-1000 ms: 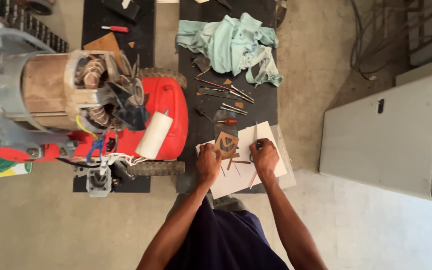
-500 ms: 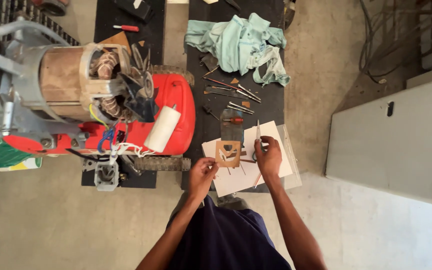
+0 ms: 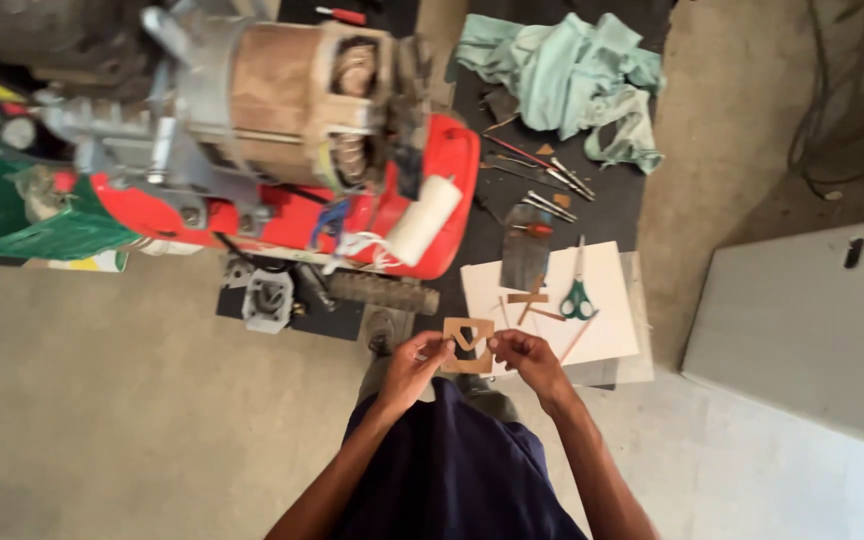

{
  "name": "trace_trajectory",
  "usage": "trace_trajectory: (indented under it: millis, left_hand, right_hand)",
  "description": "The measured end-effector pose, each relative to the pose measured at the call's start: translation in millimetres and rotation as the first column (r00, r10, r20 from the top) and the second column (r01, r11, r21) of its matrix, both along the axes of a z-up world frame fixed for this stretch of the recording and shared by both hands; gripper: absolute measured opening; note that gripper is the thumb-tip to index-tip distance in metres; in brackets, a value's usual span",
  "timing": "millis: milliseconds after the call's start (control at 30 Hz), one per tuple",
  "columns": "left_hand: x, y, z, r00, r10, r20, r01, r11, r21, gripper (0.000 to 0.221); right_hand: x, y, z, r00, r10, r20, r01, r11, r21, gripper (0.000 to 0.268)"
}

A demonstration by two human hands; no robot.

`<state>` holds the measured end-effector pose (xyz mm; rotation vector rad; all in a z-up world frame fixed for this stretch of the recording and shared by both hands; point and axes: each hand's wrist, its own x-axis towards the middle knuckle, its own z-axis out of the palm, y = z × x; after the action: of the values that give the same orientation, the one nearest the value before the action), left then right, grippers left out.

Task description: Fabricating and fitting a custom gasket for an air compressor.

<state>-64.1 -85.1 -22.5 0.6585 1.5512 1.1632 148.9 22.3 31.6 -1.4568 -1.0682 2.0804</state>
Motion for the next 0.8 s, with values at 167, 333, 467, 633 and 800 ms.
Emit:
trace_trajectory:
  millis: [167, 333, 467, 633, 800]
  left_hand:
    - [-67, -28, 7, 0.995, -0.043, 0.089, 0.037, 0.997, 0.07, 0.024]
    - [-175, -67, 34, 0.982, -0.098, 0.159, 0.106, 0.994, -0.04, 0.027]
    - [-283, -104, -34, 0.994, -0.014, 0.105, 0.017, 1.0, -0.025, 0.036]
    - [-372, -100, -30, 0.976, 0.046, -0.215, -0.071, 0.992, -0.109, 0.026]
    - [-413, -74, -42, 0.934, -0.068, -0.35, -0.022, 0.969, -0.247, 0.025]
  right_hand:
    - [-58, -43, 5, 0.997, 0.069, -0.017, -0.071, 0.978, -0.197, 0.018]
    - [-169, -84, 8, 0.999, -0.017, -0.027, 0.009, 0.958, -0.285, 0.018]
    - [-271, -117, -71, 0.999, -0.019, 0.051, 0.029, 0.977, -0.209, 0.025]
    - [-379, -131, -86, 0.859, 0.038, 0.51, -0.189, 0.95, 0.249, 0.034]
    - [-438, -123, -57, 0.747, -0.034, 0.664, -0.251, 0.91, 0.329, 0.028]
